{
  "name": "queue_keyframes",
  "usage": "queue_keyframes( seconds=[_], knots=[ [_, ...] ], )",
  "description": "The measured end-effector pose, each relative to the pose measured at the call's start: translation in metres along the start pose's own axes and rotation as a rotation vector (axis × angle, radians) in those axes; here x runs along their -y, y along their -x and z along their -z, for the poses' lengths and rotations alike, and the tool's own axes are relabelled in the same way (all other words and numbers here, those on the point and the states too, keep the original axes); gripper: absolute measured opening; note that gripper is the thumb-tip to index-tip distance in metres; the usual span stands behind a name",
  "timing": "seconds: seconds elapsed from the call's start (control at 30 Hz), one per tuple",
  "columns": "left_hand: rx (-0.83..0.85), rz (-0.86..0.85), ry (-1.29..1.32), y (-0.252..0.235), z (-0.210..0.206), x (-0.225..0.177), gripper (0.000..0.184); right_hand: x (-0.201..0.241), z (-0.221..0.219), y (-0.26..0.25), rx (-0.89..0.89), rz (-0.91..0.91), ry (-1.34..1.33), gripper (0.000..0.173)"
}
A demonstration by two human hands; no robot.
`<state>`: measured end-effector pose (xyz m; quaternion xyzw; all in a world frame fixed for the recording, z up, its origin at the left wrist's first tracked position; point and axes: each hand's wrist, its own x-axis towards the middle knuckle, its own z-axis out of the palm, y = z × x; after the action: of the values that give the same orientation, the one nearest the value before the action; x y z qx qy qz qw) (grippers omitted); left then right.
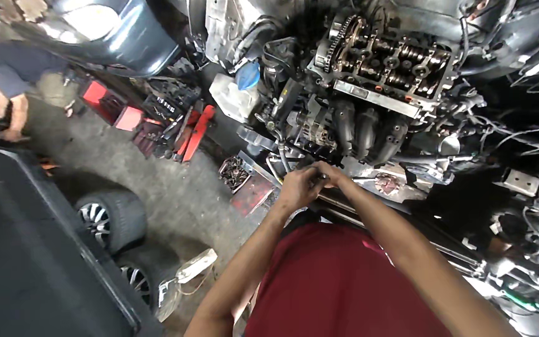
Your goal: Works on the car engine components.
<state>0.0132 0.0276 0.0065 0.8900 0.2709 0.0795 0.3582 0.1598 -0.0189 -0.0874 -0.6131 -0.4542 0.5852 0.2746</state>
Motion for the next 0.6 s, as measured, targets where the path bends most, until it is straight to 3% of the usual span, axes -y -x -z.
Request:
queue_keyframes(
  seconds=[0.13, 0.27, 0.6],
  knots=[
    [-0.117, 0.118, 0.15, -0.006, 0.027, 0.013, 0.018, 0.001, 0.001, -0.001, -0.014, -0.016, 0.042, 0.029],
    [-0.106, 0.16, 0.235, -0.005, 0.034, 0.023, 0.017, -0.006, -0.001, -0.008, -0.003, -0.016, 0.036, 0.032],
    [0.011, -0.014, 0.179, -0.005, 0.012, 0.008, 0.019, 0.017, 0.005, 0.012, 0.013, -0.002, 0.045, 0.031]
  ],
)
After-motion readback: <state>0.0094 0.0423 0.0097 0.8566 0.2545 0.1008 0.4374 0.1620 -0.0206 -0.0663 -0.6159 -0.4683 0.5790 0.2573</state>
